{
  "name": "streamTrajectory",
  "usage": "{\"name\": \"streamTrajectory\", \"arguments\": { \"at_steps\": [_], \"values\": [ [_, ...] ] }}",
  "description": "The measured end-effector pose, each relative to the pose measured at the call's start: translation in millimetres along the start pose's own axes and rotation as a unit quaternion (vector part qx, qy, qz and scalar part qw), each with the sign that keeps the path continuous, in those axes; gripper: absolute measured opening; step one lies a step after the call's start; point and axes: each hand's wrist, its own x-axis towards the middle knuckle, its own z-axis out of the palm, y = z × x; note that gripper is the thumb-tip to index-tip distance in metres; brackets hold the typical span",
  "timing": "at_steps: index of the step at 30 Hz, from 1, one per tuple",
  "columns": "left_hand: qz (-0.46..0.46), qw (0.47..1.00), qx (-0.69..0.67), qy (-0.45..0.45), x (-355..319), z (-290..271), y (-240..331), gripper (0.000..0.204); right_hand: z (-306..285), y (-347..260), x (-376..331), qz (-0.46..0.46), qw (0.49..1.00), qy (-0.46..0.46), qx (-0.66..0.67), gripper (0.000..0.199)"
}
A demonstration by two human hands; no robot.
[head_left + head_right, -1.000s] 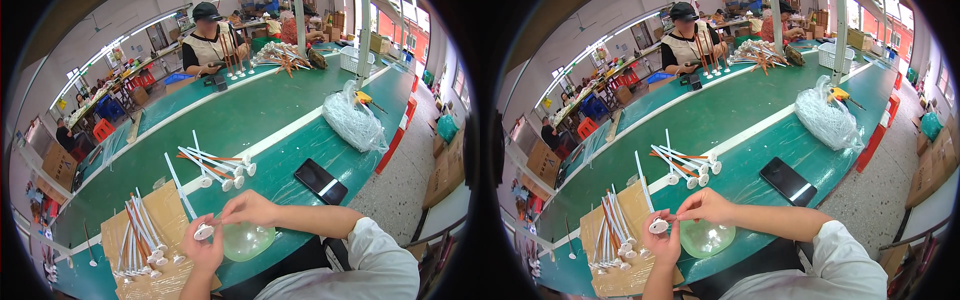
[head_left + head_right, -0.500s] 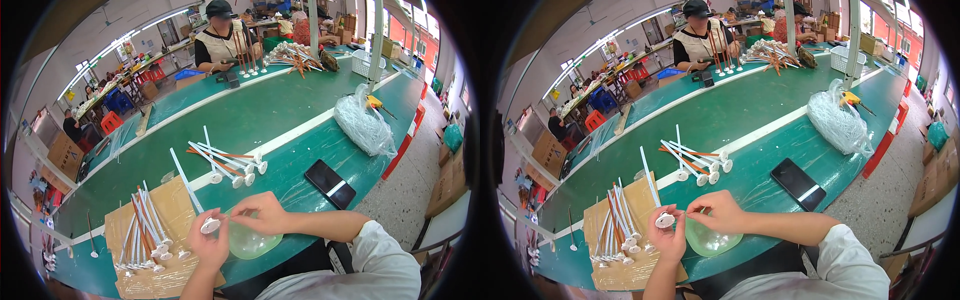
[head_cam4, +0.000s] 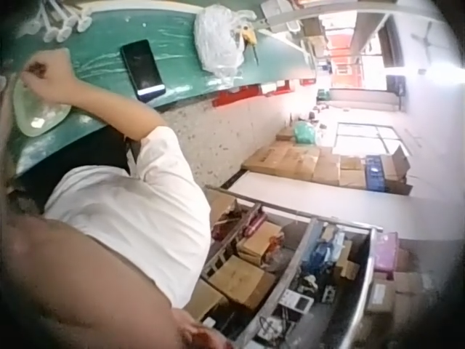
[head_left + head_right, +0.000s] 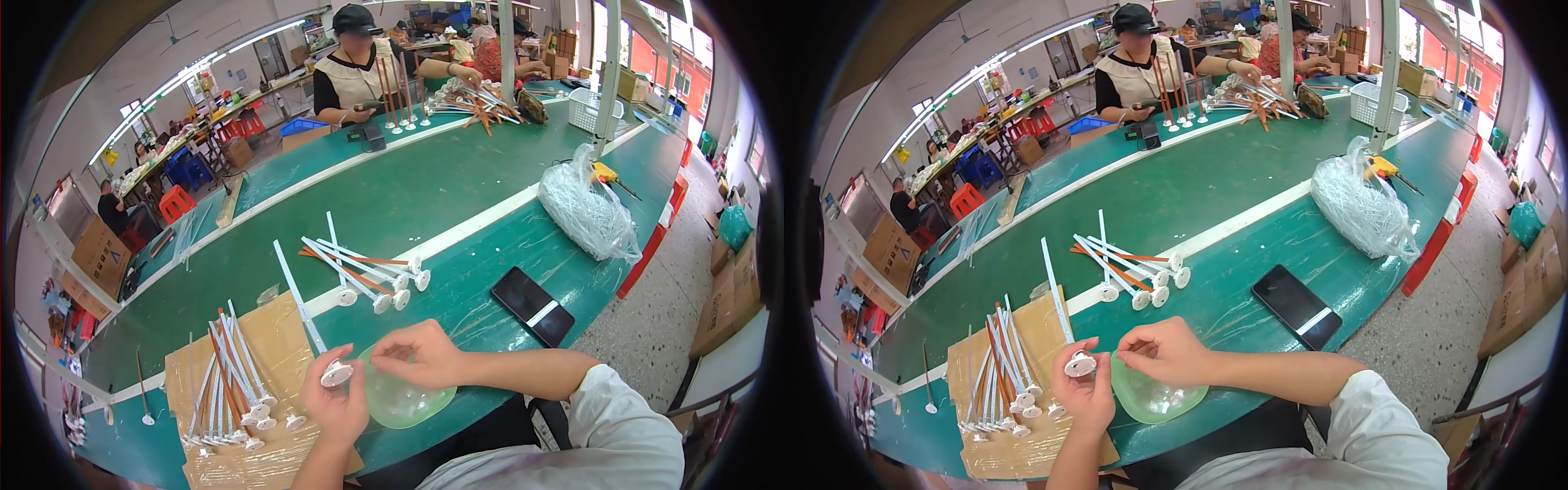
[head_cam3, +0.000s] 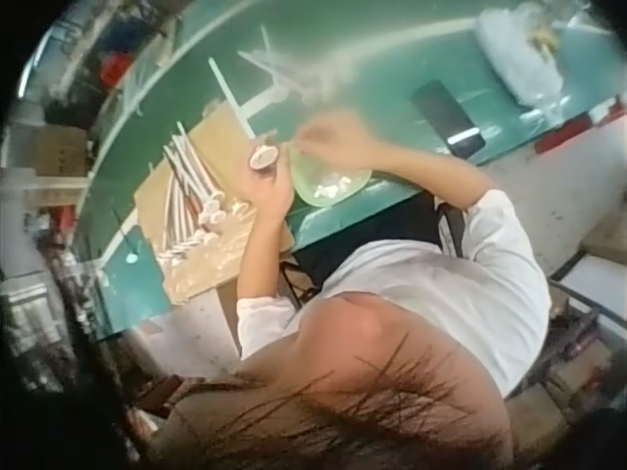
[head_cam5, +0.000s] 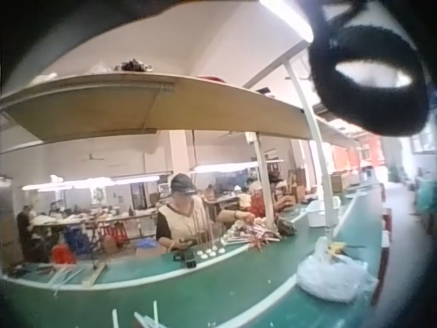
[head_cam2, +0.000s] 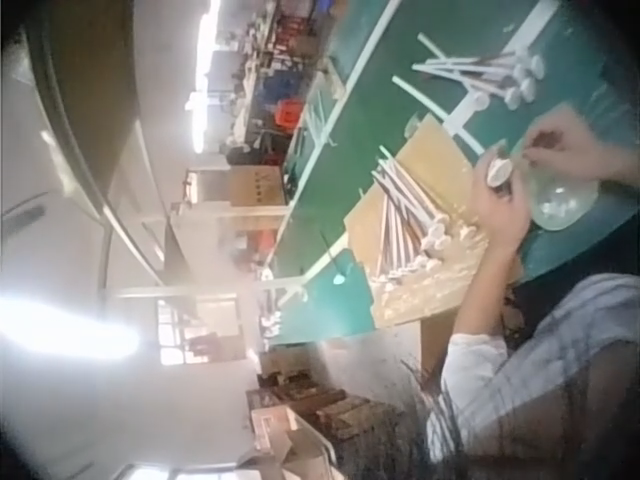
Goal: Assembling small white plastic components onto thin plastic rods at a manufacturing workbench.
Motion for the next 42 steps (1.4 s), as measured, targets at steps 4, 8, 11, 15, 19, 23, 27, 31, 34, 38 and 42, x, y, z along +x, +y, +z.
{"name": "streamTrajectory", "arguments": {
  "at_steps": [4, 8, 11, 15, 19, 23, 27, 31, 34, 38, 42],
  "values": [
    [-0.008, 1.000, 0.001, 0.009, -1.8, -1.1, -0.9, 0.041, 1.5, 4.5, -0.2, -0.017, 1.000, -0.013, -0.002, 0.017],
    [0.000, 1.000, 0.010, 0.001, -1.6, 1.7, 1.7, 0.041, -0.1, 13.1, -0.8, -0.033, 0.999, -0.016, 0.022, 0.030],
    [-0.007, 1.000, 0.011, 0.011, -1.0, 0.7, 1.9, 0.040, -1.1, 12.6, -1.7, -0.059, 0.997, -0.038, -0.021, 0.032],
    [-0.021, 1.000, 0.000, 0.012, -2.5, -0.1, -0.2, 0.040, 5.2, 11.5, 0.2, -0.081, 0.996, 0.001, -0.043, 0.021],
    [0.001, 1.000, 0.028, -0.001, -3.9, 0.6, -1.9, 0.041, -0.9, 7.0, 2.4, -0.051, 0.994, -0.066, -0.075, 0.015],
    [0.003, 1.000, 0.013, -0.005, -1.8, 1.0, -3.0, 0.042, 0.6, 7.7, 0.1, -0.051, 0.995, -0.051, -0.066, 0.010],
    [0.020, 0.996, 0.080, -0.020, 0.9, 0.7, -0.7, 0.043, 2.3, 6.0, -4.7, -0.181, 0.970, 0.046, -0.157, 0.010],
    [0.112, 0.984, 0.114, -0.084, 4.0, 4.2, 1.2, 0.053, -0.8, 3.8, -2.3, -0.271, 0.936, 0.113, -0.193, 0.013],
    [0.106, 0.983, 0.105, -0.105, 2.2, 4.7, -0.1, 0.053, -2.5, 6.7, -1.6, -0.333, 0.904, 0.120, -0.241, 0.015],
    [0.086, 0.984, 0.106, -0.111, 0.4, 3.5, -2.0, 0.050, 1.6, 5.1, -1.2, -0.370, 0.891, 0.111, -0.238, 0.017],
    [0.072, 0.988, 0.076, -0.113, 1.0, 5.2, -1.0, 0.050, 2.6, 6.4, -1.5, -0.372, 0.898, 0.109, -0.208, 0.016]
  ]
}}
